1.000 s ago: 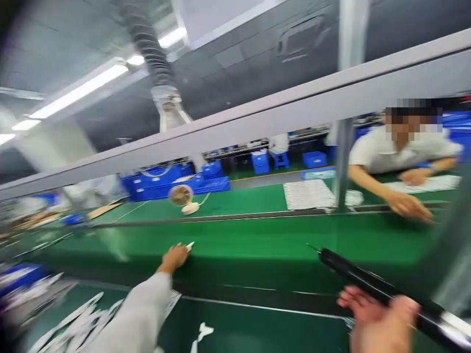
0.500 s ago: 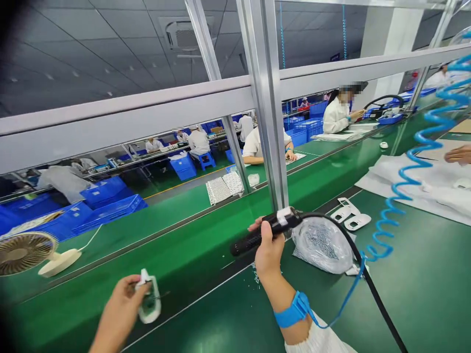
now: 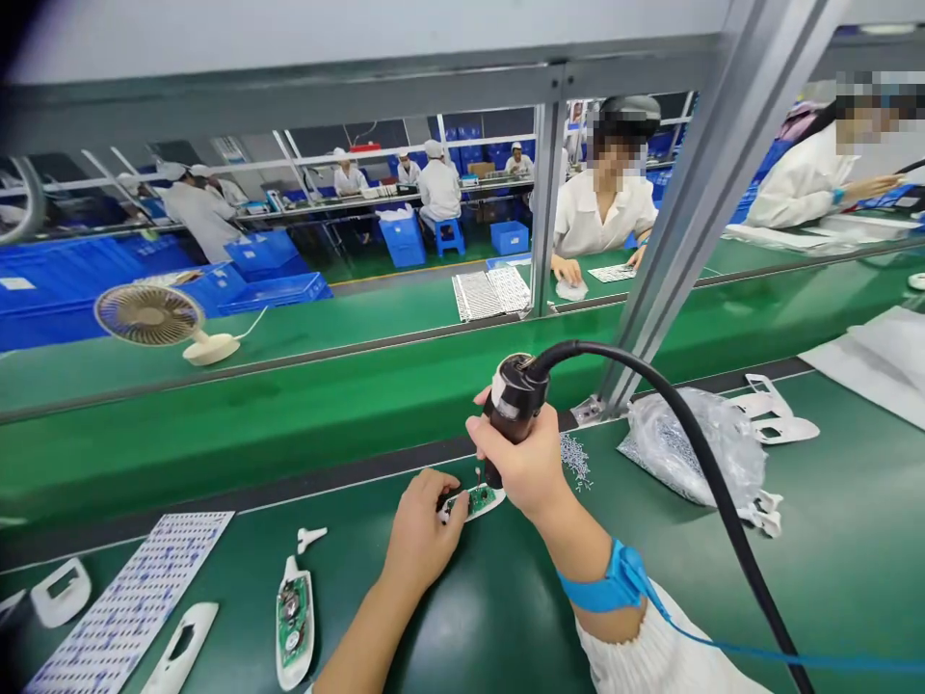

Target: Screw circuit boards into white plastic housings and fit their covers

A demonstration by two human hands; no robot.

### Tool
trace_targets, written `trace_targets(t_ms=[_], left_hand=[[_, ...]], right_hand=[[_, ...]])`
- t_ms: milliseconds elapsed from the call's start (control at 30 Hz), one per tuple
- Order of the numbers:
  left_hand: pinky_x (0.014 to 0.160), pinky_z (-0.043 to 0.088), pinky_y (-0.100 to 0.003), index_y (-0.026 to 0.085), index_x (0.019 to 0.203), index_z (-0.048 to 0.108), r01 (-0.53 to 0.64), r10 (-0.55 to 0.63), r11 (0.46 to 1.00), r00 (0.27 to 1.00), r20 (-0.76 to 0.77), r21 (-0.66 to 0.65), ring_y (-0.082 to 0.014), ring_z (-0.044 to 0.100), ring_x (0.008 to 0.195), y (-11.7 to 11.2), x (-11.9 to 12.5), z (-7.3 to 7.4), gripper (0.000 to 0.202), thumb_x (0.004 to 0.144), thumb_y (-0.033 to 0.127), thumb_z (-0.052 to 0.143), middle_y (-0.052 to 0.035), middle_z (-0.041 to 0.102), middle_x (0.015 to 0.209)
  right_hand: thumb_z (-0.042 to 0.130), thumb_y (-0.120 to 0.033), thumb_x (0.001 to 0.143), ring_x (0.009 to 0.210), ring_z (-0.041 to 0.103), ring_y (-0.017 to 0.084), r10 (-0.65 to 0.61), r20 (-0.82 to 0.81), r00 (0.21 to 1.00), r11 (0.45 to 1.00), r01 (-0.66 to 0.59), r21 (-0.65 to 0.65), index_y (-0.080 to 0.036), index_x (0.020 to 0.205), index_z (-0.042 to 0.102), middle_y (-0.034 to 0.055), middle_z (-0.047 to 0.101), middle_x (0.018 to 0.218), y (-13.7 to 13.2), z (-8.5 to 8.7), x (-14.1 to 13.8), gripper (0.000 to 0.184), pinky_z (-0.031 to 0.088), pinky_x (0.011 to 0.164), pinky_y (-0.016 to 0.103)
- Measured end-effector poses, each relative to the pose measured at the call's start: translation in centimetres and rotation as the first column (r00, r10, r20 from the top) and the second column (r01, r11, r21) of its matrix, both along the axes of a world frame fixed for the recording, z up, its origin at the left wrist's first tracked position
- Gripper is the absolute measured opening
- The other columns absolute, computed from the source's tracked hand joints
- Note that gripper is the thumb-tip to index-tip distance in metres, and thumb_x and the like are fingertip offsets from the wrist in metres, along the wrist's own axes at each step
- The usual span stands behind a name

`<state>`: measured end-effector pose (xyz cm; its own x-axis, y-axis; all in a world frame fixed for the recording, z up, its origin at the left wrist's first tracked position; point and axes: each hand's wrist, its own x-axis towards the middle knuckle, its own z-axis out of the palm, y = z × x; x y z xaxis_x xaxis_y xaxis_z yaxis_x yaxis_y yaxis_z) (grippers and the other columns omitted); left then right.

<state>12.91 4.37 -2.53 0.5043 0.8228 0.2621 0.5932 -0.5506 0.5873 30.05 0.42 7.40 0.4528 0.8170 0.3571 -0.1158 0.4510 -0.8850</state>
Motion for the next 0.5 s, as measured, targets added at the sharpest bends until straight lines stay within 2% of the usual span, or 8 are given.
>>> trace_targets(t_ms=[100,200,500], left_hand=[[0.087,0.045,-0.040,0.023,0.111,0.064,0.115,-0.115,0.993,0.993,-0.023,-0.012,-0.0262,0.061,0.104,-0.4,0.2,0.1,0.022,0.092,0.035,0.067,-0.0056,0.067,0.110],[0.087,0.044,-0.040,0.023,0.108,0.064,0.189,-0.190,0.980,0.982,-0.015,-0.060,-0.0250,0.060,0.104,-0.5,0.3,-0.1,0.020,0.092,0.031,0.070,-0.0046,0.066,0.108],[0.085,0.044,-0.038,0.021,0.105,0.064,0.210,-0.209,0.973,0.978,0.022,-0.093,-0.0245,0.058,0.101,-0.5,0.5,-0.4,0.016,0.091,0.026,0.070,-0.0046,0.064,0.105]], right_hand=[[0.075,-0.028,0.084,0.049,0.056,0.015,0.032,0.016,0.999,0.999,-0.032,-0.010,-0.021,0.099,0.063,-0.0048,0.058,0.059,0.0,-0.4,-0.5,0.020,0.048,0.052,0.029],[0.075,-0.028,0.085,0.049,0.056,0.015,0.036,0.034,0.999,0.999,-0.036,-0.008,-0.021,0.100,0.063,-0.0048,0.059,0.060,0.2,-0.9,-0.7,0.020,0.048,0.052,0.029],[0.074,-0.028,0.085,0.049,0.057,0.015,0.032,0.064,0.997,0.999,-0.029,-0.043,-0.021,0.098,0.063,-0.0039,0.061,0.059,0.3,-1.3,-0.9,0.018,0.048,0.052,0.030]])
